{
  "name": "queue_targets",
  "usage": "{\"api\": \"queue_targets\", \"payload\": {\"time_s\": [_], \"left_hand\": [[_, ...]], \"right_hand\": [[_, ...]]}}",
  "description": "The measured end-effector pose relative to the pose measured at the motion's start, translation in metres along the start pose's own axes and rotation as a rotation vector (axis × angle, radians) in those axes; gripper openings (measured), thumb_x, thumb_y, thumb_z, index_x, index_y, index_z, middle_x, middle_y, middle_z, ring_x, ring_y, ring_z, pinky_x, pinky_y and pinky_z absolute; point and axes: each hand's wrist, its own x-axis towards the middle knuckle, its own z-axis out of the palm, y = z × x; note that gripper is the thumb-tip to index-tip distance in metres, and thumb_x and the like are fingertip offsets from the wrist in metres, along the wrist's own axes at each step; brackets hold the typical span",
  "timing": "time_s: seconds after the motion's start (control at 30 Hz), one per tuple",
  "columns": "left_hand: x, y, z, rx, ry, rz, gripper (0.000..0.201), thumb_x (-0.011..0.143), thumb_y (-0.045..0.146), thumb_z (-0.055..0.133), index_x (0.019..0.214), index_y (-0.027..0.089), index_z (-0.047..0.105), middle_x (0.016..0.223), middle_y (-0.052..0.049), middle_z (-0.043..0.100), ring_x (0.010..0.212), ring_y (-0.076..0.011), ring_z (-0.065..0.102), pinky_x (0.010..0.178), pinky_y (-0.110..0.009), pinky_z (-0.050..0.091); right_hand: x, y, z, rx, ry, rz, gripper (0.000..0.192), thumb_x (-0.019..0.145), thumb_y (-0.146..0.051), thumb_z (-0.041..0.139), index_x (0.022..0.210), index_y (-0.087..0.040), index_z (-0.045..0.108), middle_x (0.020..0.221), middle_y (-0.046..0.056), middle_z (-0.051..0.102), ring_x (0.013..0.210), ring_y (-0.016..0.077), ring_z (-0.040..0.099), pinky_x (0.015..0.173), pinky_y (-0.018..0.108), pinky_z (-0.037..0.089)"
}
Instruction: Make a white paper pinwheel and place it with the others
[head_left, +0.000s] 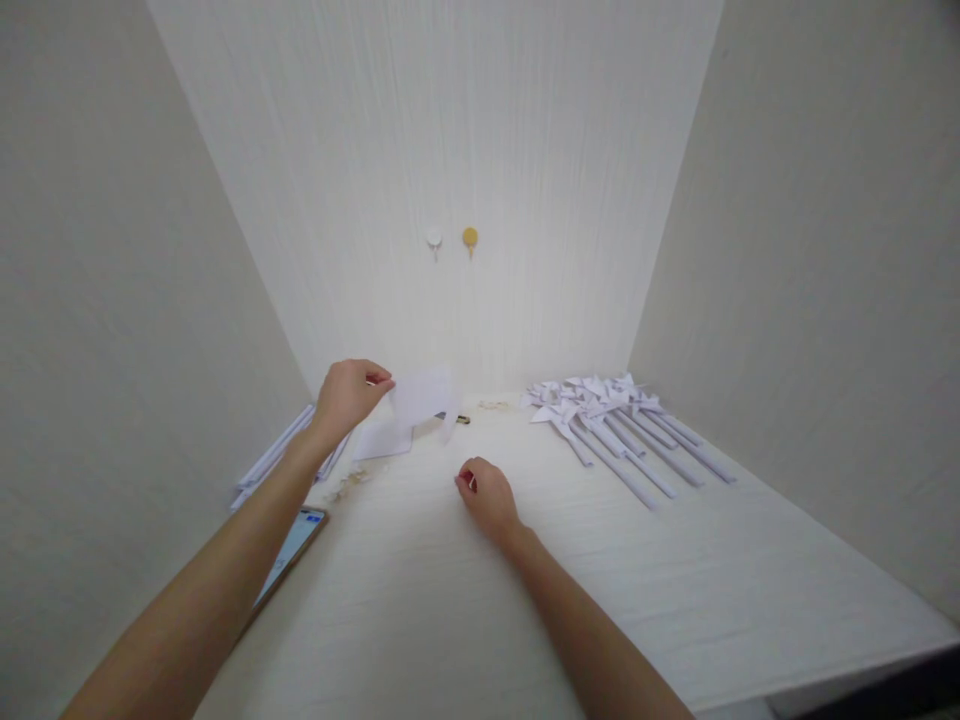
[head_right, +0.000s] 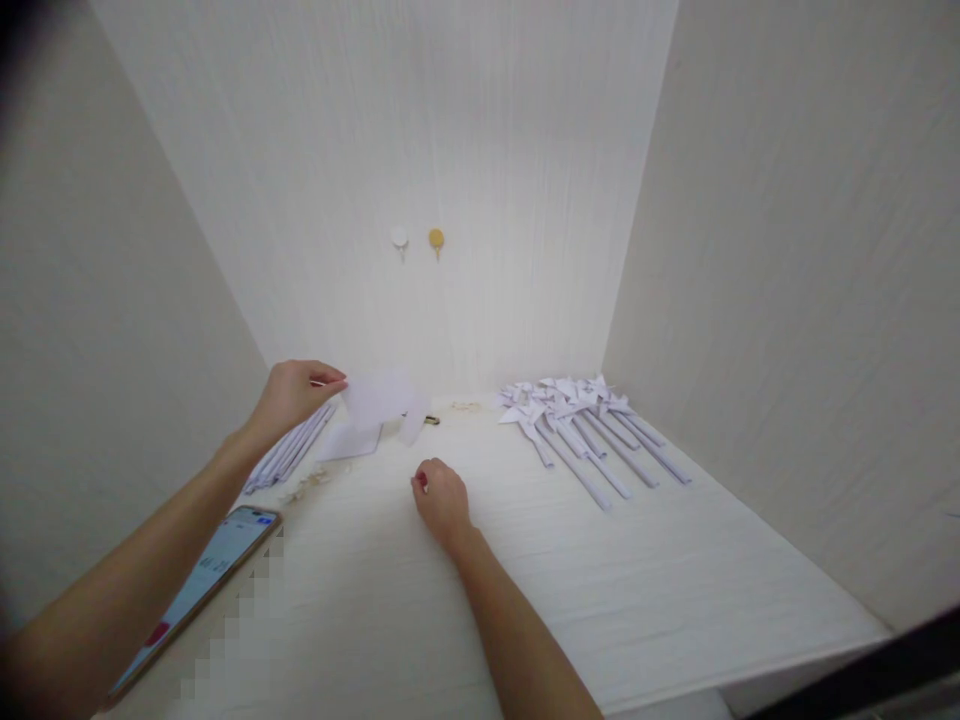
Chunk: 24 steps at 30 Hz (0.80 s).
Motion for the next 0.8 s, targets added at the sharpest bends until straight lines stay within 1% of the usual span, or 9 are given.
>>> {"api": "queue_targets", "payload": {"time_s": [0.1,0.13,0.2,0.3,0.43,0.53,0.63,0.7,0.8], "left_hand": [[-0.013,-0.01,0.013,-0.122,0.0,-0.018,0.023,0.066,0.027,0.057,0.078,0.01,0.066,0.078,-0.007,0.068,0.069,-0.014,0.06,0.068,-0.026,0.047],[-0.018,-0.015,0.019,-0.259,0.021,-0.097,0.023,0.063,0.027,0.06,0.077,0.011,0.066,0.074,-0.006,0.068,0.067,-0.0146,0.06,0.066,-0.027,0.047],[-0.026,-0.027,0.033,-0.469,-0.008,-0.215,0.023,0.058,0.029,0.062,0.072,0.011,0.066,0.066,-0.006,0.067,0.062,-0.0147,0.059,0.063,-0.027,0.047],[-0.035,-0.043,0.049,-0.587,0.001,-0.337,0.02,0.056,0.028,0.063,0.065,0.011,0.066,0.059,-0.004,0.065,0.062,-0.0146,0.059,0.063,-0.027,0.048],[-0.038,-0.052,0.05,-0.497,0.054,-0.346,0.018,0.055,0.029,0.064,0.063,0.013,0.065,0.059,-0.003,0.065,0.064,-0.0165,0.06,0.062,-0.027,0.047],[-0.042,-0.045,0.048,-0.47,0.007,-0.204,0.013,0.057,0.026,0.063,0.063,0.014,0.064,0.069,-0.004,0.068,0.068,-0.0169,0.061,0.066,-0.028,0.048],[-0.053,-0.028,0.055,-0.419,-0.136,0.119,0.012,0.065,0.027,0.058,0.061,0.016,0.062,0.084,-0.006,0.068,0.078,-0.0164,0.061,0.074,-0.028,0.047],[-0.064,-0.016,0.065,-0.257,-0.211,0.295,0.013,0.07,0.024,0.054,0.062,0.017,0.062,0.092,-0.005,0.067,0.086,-0.0164,0.06,0.083,-0.029,0.044],[-0.081,-0.003,0.082,-0.096,-0.415,0.453,0.016,0.074,0.02,0.049,0.067,0.02,0.063,0.098,-0.004,0.065,0.093,-0.0161,0.058,0.086,-0.029,0.041]], "right_hand": [[0.006,0.006,0.001,0.326,0.077,0.136,0.016,0.077,-0.025,0.044,0.072,-0.016,0.056,0.069,0.001,0.059,0.055,0.0102,0.051,0.056,0.023,0.04],[0.008,0.008,0.002,0.443,0.088,0.173,0.019,0.078,-0.028,0.041,0.075,-0.016,0.055,0.071,0.002,0.06,0.053,0.0098,0.051,0.054,0.023,0.041],[0.011,0.011,0.002,0.605,0.091,0.214,0.022,0.079,-0.032,0.039,0.079,-0.015,0.054,0.075,0.002,0.06,0.051,0.0094,0.053,0.051,0.022,0.041],[0.011,0.013,0.003,0.644,0.071,0.219,0.02,0.077,-0.031,0.042,0.077,-0.015,0.054,0.076,0.003,0.06,0.053,0.0096,0.055,0.051,0.022,0.041],[0.01,0.013,0.005,0.649,0.04,0.223,0.017,0.076,-0.03,0.044,0.073,-0.016,0.053,0.073,0.002,0.06,0.053,0.0095,0.055,0.054,0.023,0.042],[0.012,0.012,0.006,0.867,0.019,0.298,0.022,0.075,-0.033,0.047,0.089,-0.017,0.05,0.084,0.004,0.063,0.058,0.0106,0.058,0.057,0.025,0.045],[0.011,0.009,0.003,1.22,-0.031,0.378,0.038,0.073,-0.038,0.051,0.106,-0.023,0.041,0.105,0.007,0.059,0.077,0.0132,0.061,0.065,0.028,0.048],[0.009,0.005,0.001,1.413,-0.101,0.359,0.04,0.07,-0.039,0.056,0.105,-0.025,0.042,0.111,0.006,0.056,0.085,0.0144,0.06,0.07,0.031,0.048],[0.006,0.003,0.0,1.484,-0.147,0.35,0.034,0.066,-0.036,0.061,0.094,-0.021,0.05,0.101,0.004,0.062,0.08,0.0144,0.059,0.067,0.029,0.049]]}}
